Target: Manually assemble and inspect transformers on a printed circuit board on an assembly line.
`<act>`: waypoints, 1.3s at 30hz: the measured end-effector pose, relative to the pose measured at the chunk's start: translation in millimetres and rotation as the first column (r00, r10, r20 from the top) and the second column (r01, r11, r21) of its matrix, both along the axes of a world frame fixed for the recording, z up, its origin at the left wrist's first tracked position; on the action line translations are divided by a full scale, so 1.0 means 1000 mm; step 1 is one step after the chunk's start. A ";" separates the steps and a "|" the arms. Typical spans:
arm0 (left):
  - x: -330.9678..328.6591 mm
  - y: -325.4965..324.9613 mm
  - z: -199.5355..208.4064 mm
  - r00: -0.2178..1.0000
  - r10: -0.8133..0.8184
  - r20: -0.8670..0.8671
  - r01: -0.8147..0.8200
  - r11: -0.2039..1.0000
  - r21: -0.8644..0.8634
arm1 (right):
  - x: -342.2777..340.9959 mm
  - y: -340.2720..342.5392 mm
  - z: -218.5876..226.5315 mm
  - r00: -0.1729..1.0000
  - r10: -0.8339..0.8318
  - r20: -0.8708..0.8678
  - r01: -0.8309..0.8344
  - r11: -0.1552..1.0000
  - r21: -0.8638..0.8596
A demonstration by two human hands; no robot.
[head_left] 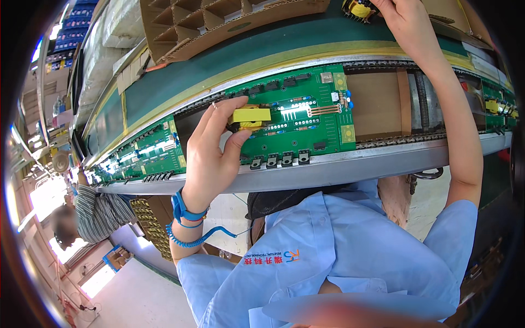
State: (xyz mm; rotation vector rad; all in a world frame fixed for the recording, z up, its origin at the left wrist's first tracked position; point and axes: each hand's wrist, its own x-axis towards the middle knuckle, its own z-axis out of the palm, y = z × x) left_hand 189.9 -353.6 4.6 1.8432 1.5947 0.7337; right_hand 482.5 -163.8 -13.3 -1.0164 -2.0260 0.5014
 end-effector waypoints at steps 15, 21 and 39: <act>0.032 0.015 0.022 0.795 -0.207 -0.570 0.281 0.959 0.043 | -0.008 -0.012 0.014 0.976 -0.026 0.216 0.026 1.000 0.003; 0.034 0.023 0.022 0.761 -0.300 -0.576 0.364 0.931 -0.005 | -0.006 -0.011 0.015 0.987 0.013 0.160 0.006 0.993 -0.116; 0.031 -0.035 -0.015 0.930 0.071 -0.359 0.116 0.873 0.474 | 0.047 0.052 -0.057 0.834 -0.110 0.540 -0.074 0.949 0.308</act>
